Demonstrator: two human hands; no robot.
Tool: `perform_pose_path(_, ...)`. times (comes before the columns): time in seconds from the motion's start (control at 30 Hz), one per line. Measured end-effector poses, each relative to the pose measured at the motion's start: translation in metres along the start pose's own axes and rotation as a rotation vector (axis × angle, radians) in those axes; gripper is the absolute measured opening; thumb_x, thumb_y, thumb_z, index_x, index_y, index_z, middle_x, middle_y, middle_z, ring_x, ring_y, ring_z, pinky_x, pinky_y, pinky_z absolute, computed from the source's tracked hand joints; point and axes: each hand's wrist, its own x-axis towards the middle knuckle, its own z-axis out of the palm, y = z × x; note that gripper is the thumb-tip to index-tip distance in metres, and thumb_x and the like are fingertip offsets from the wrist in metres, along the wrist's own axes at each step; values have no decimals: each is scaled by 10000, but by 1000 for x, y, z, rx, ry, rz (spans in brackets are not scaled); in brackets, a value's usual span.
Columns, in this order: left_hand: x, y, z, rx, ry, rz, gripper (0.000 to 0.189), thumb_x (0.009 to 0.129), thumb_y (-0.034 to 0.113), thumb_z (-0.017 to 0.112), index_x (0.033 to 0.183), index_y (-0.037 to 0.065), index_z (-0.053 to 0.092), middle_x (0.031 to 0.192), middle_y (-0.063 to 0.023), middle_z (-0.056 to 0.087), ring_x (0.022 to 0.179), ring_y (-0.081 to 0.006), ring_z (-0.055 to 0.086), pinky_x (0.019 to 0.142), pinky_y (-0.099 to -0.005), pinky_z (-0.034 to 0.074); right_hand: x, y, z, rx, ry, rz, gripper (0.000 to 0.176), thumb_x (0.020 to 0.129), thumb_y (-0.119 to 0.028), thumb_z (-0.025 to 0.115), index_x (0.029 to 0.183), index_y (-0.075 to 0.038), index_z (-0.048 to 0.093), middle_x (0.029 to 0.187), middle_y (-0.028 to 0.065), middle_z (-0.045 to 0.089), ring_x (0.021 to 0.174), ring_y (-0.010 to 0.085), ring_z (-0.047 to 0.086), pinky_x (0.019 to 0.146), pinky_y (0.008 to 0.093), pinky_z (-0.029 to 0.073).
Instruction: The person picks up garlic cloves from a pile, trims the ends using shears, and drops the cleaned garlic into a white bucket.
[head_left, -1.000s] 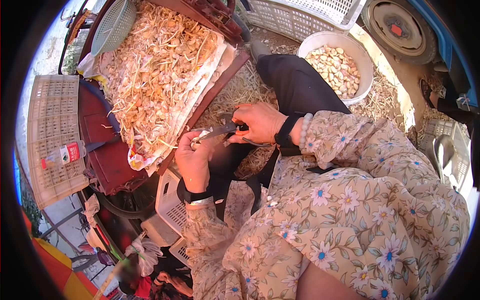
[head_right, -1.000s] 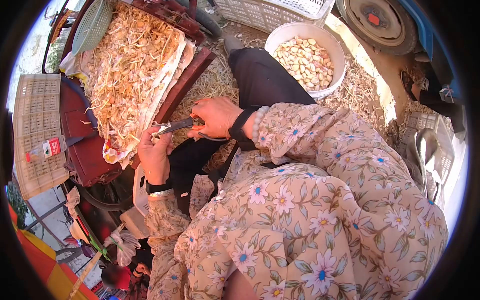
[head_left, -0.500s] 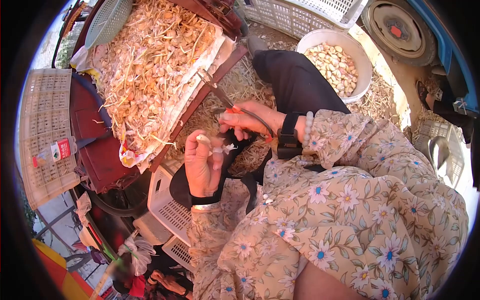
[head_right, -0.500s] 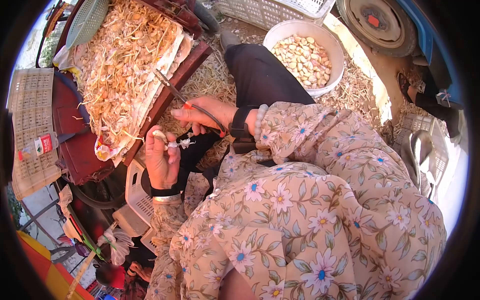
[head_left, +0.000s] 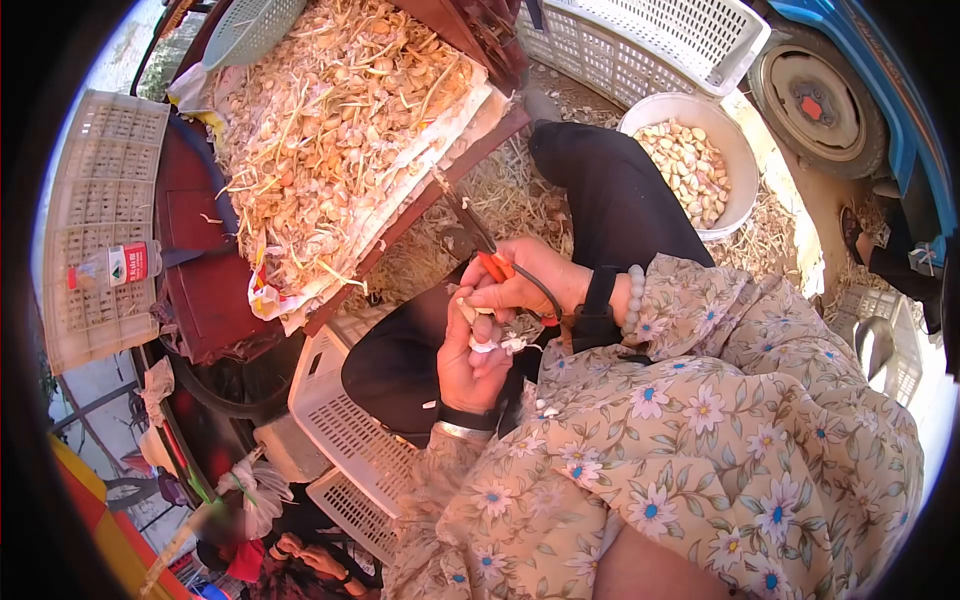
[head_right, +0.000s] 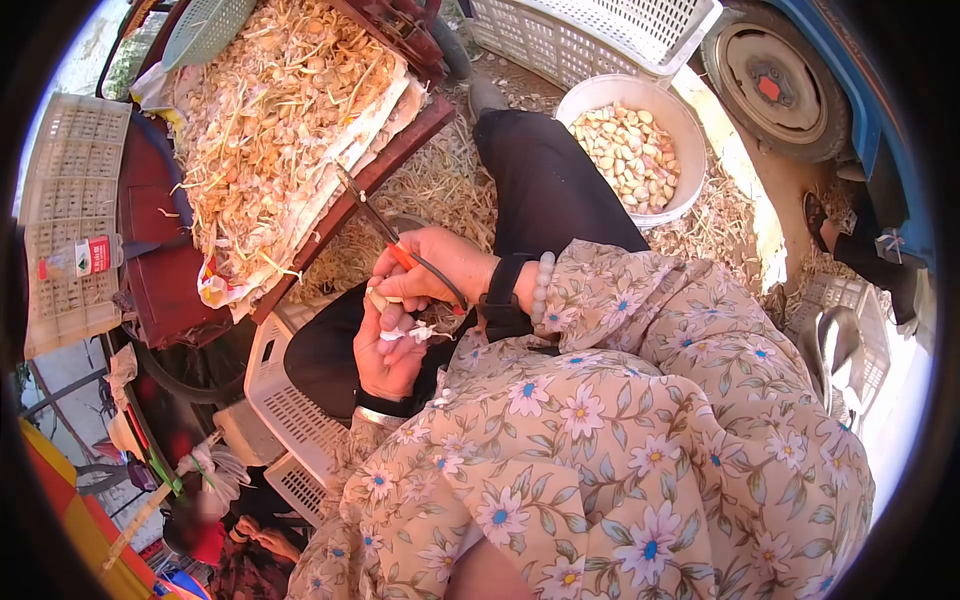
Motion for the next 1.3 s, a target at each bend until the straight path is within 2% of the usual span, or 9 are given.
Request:
perform_pose_path(0.2, 1, 12, -9, -117, -4, 19, 230, 947, 236, 407, 1052, 64, 518, 763, -39, 533, 573, -70, 486, 398, -145, 384, -12, -6, 8, -6, 65, -131, 237, 789, -73, 659, 986, -2, 549, 808, 34, 600, 678, 84, 566, 587, 210, 479)
perform_pose_path(0.33, 0, -2, -7, 70, 228, 11, 149, 891, 114, 439, 1018, 82, 511, 1014, -97, 562, 939, -219, 576, 816, -354, 480, -6, 3, 17, -966, -58, -813, 190, 700, -147, 709, 784, -79, 553, 692, 49, 551, 585, 222, 569, 534, 314, 464)
perform_pose_path(0.43, -9, 11, -29, 96, 120, -31, 150, 877, 112, 462, 1009, 62, 511, 1025, -96, 557, 961, -225, 570, 817, -349, 479, -9, 2, 29, -1047, -161, -857, 225, 675, -178, 719, 753, -84, 530, 715, 38, 570, 608, 250, 572, 554, 354, 458)
perform_pose_path(0.57, -33, 33, -30, -262, 11, -60, 176, 929, 185, 442, 971, 28, 507, 968, -101, 570, 711, -122, 512, 519, -187, 441, -2, 2, 23, -993, 46, -901, 318, 673, -318, 730, 807, -83, 561, 792, 63, 607, 711, 277, 601, 626, 349, 487)
perform_pose_path(0.63, -65, 59, -26, -159, 118, 102, 161, 938, 219, 439, 982, 80, 508, 979, -94, 566, 619, -79, 453, 441, -157, 368, -3, -2, 7, -951, 50, -507, 406, 681, -364, 745, 796, -29, 547, 739, 127, 597, 743, 278, 614, 637, 339, 485)
perform_pose_path(0.7, -104, 93, -35, 56, 195, 299, 144, 931, 204, 456, 979, 81, 514, 983, -100, 583, 603, -82, 465, 484, -168, 399, 4, 5, -13, -831, 168, -281, 387, 703, -349, 739, 787, -26, 544, 686, 132, 577, 684, 238, 606, 621, 315, 471)
perform_pose_path(0.9, -179, 197, -131, 1738, 1199, 595, 223, 852, 56, 524, 1066, 6, 559, 977, -111, 605, 805, -160, 588, 695, -276, 490, 26, 7, -32, -747, 268, -297, 353, 712, -308, 732, 724, -24, 523, 653, 118, 557, 606, 246, 565, 566, 318, 434)
perform_pose_path(1.1, 6, 183, 7, 1499, 475, 698, 270, 833, 94, 587, 1079, -19, 573, 836, -50, 612, 710, -99, 572, 603, -229, 461, 41, 22, -37, -736, 267, -280, 297, 743, -259, 727, 802, -19, 561, 631, 57, 522, 591, 114, 480, 554, 272, 406)
perform_pose_path(1.3, 129, 185, 33, 2403, 255, 902, 242, 736, 114, 661, 945, -3, 626, 788, -134, 605, 662, -201, 574, 633, -293, 465, 38, 17, -45, -761, 360, -211, 351, 711, -326, 718, 767, -11, 573, 677, 133, 593, 639, 247, 594, 594, 329, 450)
